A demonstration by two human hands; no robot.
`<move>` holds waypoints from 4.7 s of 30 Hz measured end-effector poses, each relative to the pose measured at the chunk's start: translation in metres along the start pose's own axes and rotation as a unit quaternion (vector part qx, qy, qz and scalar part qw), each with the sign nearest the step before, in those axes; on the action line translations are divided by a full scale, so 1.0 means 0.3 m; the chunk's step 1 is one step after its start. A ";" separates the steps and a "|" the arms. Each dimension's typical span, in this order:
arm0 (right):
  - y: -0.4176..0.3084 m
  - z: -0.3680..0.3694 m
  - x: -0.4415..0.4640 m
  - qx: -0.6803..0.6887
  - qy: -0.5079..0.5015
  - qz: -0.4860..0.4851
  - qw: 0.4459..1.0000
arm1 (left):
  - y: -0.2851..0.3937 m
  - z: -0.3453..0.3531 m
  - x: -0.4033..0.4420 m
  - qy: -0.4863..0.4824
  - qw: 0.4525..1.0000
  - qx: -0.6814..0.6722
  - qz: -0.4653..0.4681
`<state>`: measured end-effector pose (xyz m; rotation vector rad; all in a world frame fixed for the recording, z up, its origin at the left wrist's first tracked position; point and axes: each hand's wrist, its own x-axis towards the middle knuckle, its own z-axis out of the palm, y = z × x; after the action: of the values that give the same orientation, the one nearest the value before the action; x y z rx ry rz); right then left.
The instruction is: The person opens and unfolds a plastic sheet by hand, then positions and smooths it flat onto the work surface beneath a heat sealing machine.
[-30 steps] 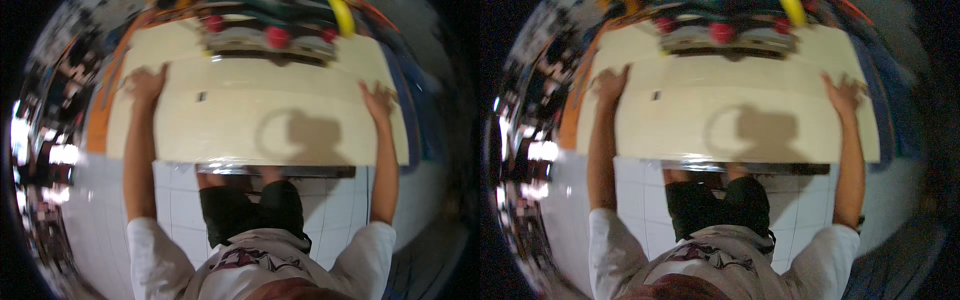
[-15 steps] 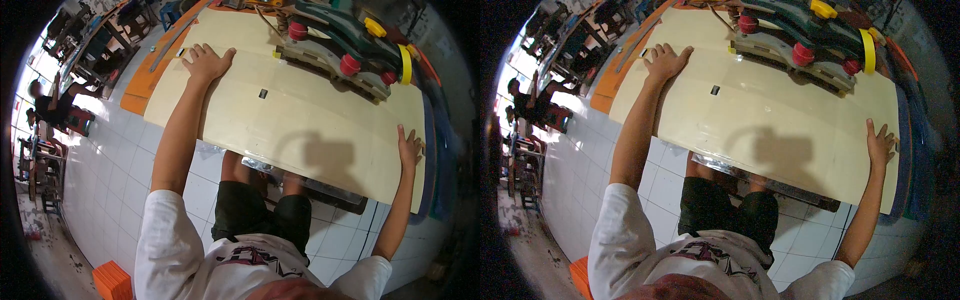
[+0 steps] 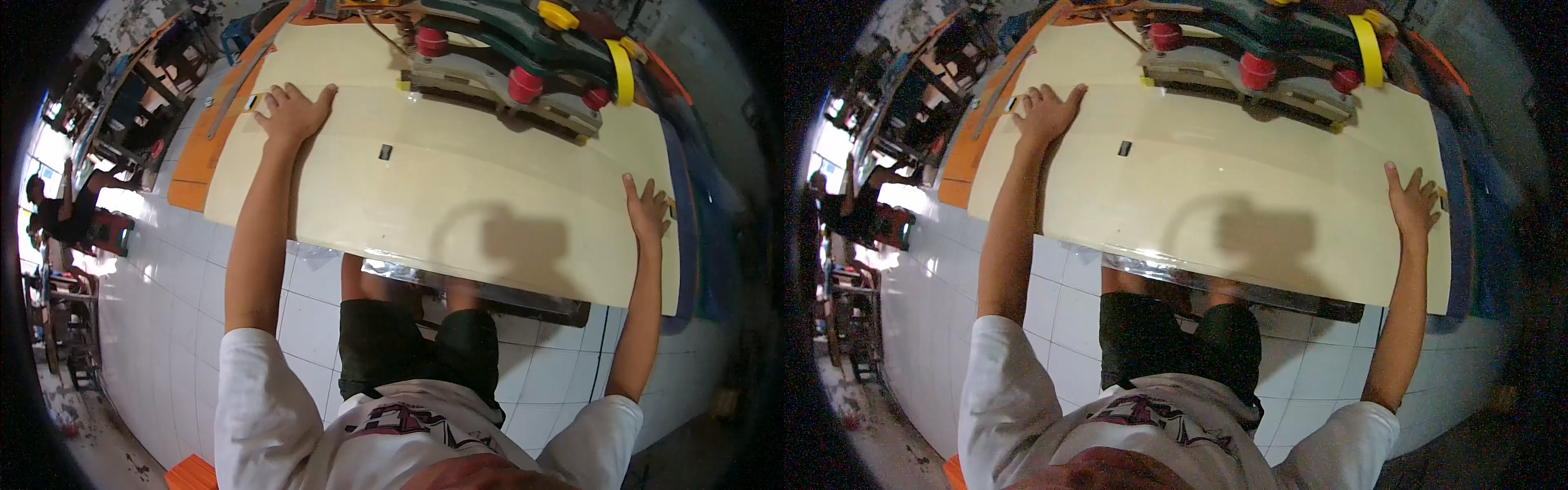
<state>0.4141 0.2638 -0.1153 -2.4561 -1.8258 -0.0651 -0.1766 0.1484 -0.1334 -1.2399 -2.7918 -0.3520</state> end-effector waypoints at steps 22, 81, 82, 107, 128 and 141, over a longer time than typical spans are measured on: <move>-0.004 -0.001 -0.010 0.022 -0.003 -0.005 1.000 | -0.005 0.007 -0.003 0.013 1.000 -0.007 -0.005; -0.012 0.006 0.016 0.002 0.008 -0.012 1.000 | 0.007 0.004 0.019 -0.010 0.999 0.035 -0.031; -0.009 0.009 0.015 0.001 0.011 -0.012 1.000 | 0.006 0.006 0.018 -0.009 0.999 0.036 -0.034; -0.012 0.003 0.011 0.029 0.009 -0.014 0.999 | -0.004 0.002 0.005 0.004 1.000 -0.003 -0.018; -0.003 0.004 0.011 0.015 0.008 -0.011 1.000 | 0.007 -0.010 0.006 -0.019 0.999 0.027 -0.023; -0.005 0.003 0.017 0.023 0.008 -0.014 1.000 | 0.001 -0.016 -0.004 0.001 1.000 0.019 -0.008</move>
<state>0.4141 0.2691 -0.1157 -2.3922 -1.8344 -0.0450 -0.1758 0.1467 -0.1288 -1.2086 -2.7962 -0.3001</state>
